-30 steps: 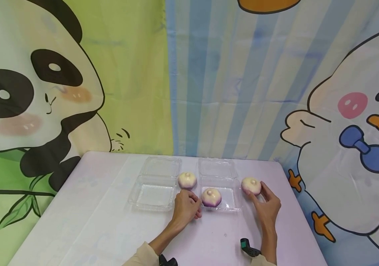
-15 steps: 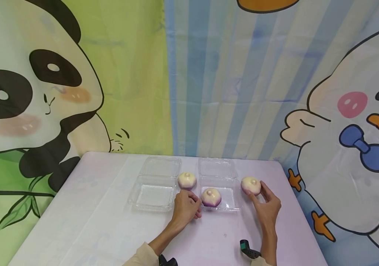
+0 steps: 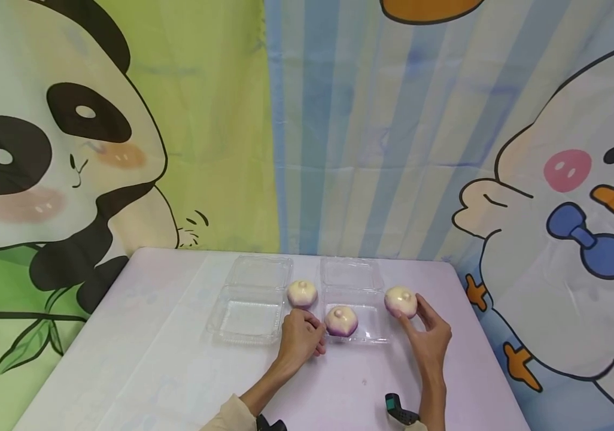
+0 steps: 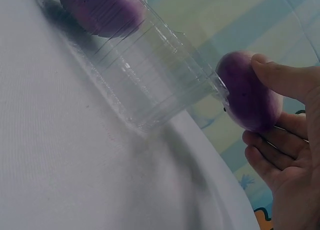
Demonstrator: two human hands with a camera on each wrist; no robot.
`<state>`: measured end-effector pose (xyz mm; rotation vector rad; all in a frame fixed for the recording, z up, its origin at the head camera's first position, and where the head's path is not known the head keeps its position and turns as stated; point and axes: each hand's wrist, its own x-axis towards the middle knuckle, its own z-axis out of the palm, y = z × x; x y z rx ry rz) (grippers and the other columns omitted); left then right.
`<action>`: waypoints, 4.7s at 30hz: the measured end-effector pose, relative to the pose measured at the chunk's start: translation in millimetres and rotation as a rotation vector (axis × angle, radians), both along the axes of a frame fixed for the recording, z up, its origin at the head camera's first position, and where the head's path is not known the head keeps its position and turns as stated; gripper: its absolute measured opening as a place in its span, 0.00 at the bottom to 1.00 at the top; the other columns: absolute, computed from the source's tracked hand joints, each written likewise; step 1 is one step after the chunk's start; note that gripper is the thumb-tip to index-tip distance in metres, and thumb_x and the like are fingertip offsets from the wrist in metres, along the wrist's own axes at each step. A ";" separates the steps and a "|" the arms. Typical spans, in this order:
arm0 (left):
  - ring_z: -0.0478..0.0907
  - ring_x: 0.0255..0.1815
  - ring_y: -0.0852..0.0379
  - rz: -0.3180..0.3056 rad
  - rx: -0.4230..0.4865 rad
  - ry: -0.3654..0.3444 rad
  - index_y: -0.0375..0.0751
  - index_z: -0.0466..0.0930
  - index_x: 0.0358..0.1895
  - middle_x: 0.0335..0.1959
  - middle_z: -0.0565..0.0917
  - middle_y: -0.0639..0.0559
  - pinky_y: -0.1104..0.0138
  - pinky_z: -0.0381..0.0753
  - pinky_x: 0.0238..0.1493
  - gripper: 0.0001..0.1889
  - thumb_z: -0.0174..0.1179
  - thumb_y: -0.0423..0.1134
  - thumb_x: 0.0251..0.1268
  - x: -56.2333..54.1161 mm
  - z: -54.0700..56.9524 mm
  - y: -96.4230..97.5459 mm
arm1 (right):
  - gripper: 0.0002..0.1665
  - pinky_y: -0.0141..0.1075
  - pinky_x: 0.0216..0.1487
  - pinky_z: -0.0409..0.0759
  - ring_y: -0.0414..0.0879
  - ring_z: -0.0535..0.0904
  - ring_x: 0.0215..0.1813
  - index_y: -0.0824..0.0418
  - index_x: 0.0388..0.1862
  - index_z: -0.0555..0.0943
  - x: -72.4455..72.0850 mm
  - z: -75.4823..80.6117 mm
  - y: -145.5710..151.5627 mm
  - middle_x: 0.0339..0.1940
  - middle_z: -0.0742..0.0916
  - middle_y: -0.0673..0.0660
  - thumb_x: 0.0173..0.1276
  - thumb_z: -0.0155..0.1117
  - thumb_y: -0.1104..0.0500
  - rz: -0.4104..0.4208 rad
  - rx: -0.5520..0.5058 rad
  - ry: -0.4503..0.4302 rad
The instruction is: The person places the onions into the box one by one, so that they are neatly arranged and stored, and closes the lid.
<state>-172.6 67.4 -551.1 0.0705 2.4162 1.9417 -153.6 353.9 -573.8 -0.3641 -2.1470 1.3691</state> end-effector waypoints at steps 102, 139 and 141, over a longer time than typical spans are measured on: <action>0.82 0.08 0.57 0.006 0.012 0.017 0.34 0.84 0.26 0.12 0.85 0.49 0.67 0.82 0.10 0.09 0.66 0.24 0.67 1.4 -2.2 1.1 | 0.42 0.72 0.68 0.82 0.75 0.86 0.63 0.74 0.61 0.87 2.7 20.1 -31.7 0.58 0.90 0.74 0.53 0.91 0.52 0.235 0.475 -0.128; 0.83 0.08 0.54 -0.003 0.015 -0.001 0.34 0.84 0.28 0.11 0.84 0.52 0.68 0.82 0.10 0.08 0.66 0.24 0.66 1.7 -1.2 -1.0 | 0.52 0.75 0.71 0.77 0.84 0.78 0.69 0.77 0.64 0.83 0.2 33.1 -48.7 0.70 0.80 0.82 0.56 0.89 0.39 0.280 0.521 -0.448; 0.83 0.08 0.54 -0.004 0.015 0.005 0.34 0.84 0.28 0.11 0.84 0.52 0.68 0.81 0.10 0.08 0.66 0.24 0.66 2.0 -1.7 -1.0 | 0.51 0.75 0.72 0.76 0.84 0.77 0.70 0.77 0.65 0.83 2.0 33.7 -48.2 0.71 0.81 0.81 0.57 0.88 0.40 0.279 0.521 -0.450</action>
